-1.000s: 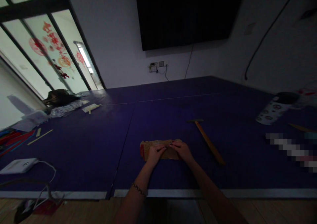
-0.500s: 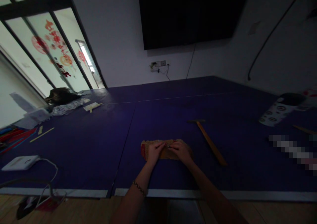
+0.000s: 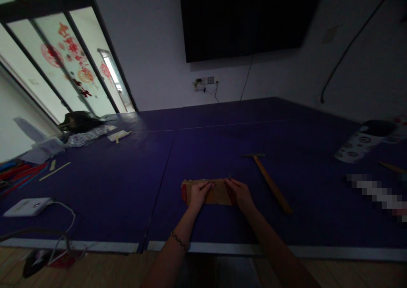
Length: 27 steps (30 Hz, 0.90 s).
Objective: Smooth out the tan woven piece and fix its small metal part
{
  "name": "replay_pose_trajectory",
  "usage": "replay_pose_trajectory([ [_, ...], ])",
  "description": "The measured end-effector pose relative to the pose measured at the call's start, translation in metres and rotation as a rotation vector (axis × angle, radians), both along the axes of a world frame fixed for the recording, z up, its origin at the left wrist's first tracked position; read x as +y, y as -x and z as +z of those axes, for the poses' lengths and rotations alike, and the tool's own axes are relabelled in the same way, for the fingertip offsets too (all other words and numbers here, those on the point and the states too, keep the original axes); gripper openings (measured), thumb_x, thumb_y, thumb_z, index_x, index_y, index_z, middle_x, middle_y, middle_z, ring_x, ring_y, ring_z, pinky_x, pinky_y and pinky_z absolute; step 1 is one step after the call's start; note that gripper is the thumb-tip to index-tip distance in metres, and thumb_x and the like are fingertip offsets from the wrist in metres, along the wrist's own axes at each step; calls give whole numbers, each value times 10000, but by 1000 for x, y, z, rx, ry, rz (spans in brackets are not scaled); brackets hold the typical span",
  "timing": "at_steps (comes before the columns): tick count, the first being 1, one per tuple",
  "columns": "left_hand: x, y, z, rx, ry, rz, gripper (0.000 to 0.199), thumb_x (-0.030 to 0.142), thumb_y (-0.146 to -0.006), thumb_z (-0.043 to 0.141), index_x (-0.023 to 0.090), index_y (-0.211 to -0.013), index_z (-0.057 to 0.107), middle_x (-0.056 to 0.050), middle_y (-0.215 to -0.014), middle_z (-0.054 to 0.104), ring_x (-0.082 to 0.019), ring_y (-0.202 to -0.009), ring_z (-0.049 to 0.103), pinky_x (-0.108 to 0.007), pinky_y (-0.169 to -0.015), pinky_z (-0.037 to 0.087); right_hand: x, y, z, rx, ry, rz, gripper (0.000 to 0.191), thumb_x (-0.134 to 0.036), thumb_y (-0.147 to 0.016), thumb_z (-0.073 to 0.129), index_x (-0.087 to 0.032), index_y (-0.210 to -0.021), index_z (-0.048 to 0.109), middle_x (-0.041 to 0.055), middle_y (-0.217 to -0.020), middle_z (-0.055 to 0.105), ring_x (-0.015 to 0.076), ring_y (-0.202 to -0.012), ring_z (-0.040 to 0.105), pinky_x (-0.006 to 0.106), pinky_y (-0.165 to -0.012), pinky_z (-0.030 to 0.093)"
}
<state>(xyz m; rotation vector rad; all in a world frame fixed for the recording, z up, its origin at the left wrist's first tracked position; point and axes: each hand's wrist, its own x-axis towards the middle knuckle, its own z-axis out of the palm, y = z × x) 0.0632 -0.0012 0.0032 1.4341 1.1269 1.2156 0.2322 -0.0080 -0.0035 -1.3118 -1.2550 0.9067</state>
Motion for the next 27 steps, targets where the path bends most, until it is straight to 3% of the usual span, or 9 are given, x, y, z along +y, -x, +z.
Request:
replay_pose_trajectory([
  [3, 2, 1, 1, -111, 18, 57, 260, 366, -664, 591, 150, -768, 691, -77, -826, 689, -197, -776, 615, -335, -773, 458, -2, -1, 7, -27, -9, -21, 420, -530, -658, 516, -152, -746, 678, 53, -731, 673, 214, -702, 604, 307, -636, 467],
  [6, 3, 0, 4, -361, 116, 66, 328, 399, -642, 614, 115, -795, 671, -112, -821, 684, -201, -770, 627, -343, -767, 468, -2, 1, 18, -89, -29, -39, 364, -510, -624, 550, -178, -695, 684, 42, -764, 679, 229, -762, 596, 328, -712, 448],
  [10, 2, -3, 9, -620, 246, 33, 360, 389, -581, 675, 93, -784, 646, -114, -794, 675, -190, -738, 634, -345, -761, 476, 6, 21, 36, -170, -41, 74, 261, -425, -639, 558, -213, -700, 696, 32, -752, 692, 228, -734, 607, 317, -672, 458],
  [14, 1, -2, 5, -649, 323, 33, 315, 348, -556, 697, 88, -725, 639, -84, -720, 663, -165, -666, 624, -327, -703, 496, 17, 50, 42, -296, -35, 234, 222, -316, -686, 510, -202, -699, 700, 35, -723, 697, 208, -668, 621, 284, -605, 464],
  [21, 2, -2, -4, -623, 339, 105, 192, 300, -583, 664, 123, -647, 625, -39, -668, 647, -140, -632, 596, -296, -642, 504, 22, 64, 29, -356, -7, 186, 193, -244, -682, 513, -189, -665, 697, 58, -688, 696, 220, -689, 631, 284, -612, 464],
  [27, 1, -2, 2, -660, 412, 115, 233, 303, -564, 681, 93, -640, 617, -65, -676, 638, -143, -634, 592, -284, -630, 490, 17, 63, 33, -385, 18, 174, 180, -215, -681, 526, -190, -744, 692, 41, -772, 698, 199, -768, 630, 263, -670, 464],
])
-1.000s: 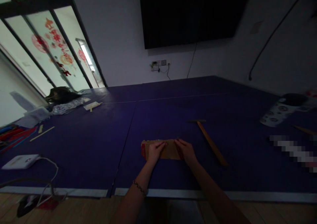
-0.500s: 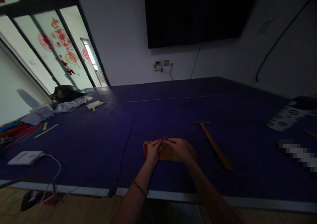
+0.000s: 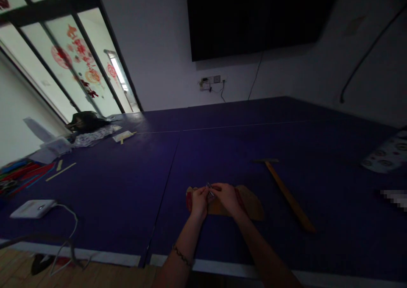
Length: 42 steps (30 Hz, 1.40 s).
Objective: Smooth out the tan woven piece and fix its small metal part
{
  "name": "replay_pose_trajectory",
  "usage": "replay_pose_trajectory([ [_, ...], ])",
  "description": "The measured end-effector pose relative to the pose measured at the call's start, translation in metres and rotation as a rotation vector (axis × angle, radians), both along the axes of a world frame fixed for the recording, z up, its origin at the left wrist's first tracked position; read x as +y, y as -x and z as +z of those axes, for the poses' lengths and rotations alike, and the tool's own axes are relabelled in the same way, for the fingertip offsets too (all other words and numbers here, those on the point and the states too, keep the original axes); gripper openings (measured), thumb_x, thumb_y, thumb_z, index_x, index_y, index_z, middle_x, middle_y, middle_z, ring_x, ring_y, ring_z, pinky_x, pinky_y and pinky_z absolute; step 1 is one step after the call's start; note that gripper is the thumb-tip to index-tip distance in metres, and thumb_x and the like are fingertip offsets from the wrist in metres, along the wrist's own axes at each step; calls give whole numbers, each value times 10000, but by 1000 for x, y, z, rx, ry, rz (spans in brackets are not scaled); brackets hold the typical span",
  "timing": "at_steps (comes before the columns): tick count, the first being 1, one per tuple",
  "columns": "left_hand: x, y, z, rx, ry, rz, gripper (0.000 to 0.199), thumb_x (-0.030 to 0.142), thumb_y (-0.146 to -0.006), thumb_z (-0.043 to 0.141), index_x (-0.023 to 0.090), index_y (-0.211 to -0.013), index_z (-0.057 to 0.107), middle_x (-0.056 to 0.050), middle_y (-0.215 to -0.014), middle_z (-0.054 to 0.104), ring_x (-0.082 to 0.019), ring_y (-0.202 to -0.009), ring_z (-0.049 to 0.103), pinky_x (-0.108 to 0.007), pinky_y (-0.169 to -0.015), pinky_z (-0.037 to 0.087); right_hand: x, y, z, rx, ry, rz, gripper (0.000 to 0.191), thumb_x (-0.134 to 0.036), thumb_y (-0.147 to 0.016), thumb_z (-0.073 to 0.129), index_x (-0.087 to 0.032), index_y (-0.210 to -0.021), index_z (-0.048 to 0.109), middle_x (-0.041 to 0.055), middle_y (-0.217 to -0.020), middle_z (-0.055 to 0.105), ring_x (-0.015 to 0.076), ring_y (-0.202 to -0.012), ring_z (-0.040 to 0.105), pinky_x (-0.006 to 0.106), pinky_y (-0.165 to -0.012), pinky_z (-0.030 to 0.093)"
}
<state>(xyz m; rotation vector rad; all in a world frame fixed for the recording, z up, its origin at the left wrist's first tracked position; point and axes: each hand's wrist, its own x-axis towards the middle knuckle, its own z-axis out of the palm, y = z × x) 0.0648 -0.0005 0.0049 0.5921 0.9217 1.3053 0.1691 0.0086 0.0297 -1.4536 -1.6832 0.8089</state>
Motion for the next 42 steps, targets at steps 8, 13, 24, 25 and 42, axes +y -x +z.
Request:
replay_pose_trajectory([
  [8, -3, 3, 8, -46, 40, -20, 211, 265, -558, 699, 90, -626, 602, -11, -605, 585, -65, -520, 521, -272, -635, 493, -6, 1, 9, -224, -43, -34, 202, -244, -728, 509, -186, -811, 684, 59, -860, 684, 195, -810, 615, 277, -734, 438],
  [13, -2, 4, 7, -41, 42, -38, 226, 270, -564, 704, 80, -646, 611, -37, -626, 600, -74, -528, 532, -271, -632, 494, -8, 1, 10, -307, -73, -60, 206, -268, -750, 493, -201, -782, 685, 55, -859, 683, 197, -799, 615, 276, -705, 431],
  [24, -2, 5, 4, 0, 27, -102, 235, 280, -586, 694, 71, -676, 634, -82, -696, 638, -130, -607, 590, -294, -657, 480, -4, -1, 6, -322, -80, -114, 245, -297, -759, 484, -175, -874, 662, 59, -827, 686, 183, -745, 622, 258, -673, 426],
  [25, -2, 5, 4, 0, 23, -104, 235, 279, -587, 693, 71, -682, 634, -81, -701, 638, -127, -603, 590, -288, -653, 479, -4, 0, 7, -328, -90, -107, 236, -297, -763, 479, -181, -845, 667, 57, -827, 685, 182, -750, 620, 257, -676, 424],
  [42, -2, 7, 7, -7, 44, -117, 208, 229, -591, 695, 64, -700, 629, -68, -678, 627, -110, -591, 586, -249, -637, 474, 2, 0, -9, 143, -22, -88, 102, -243, -640, 512, -179, -637, 591, 19, -649, 632, 156, -641, 586, 251, -608, 440],
])
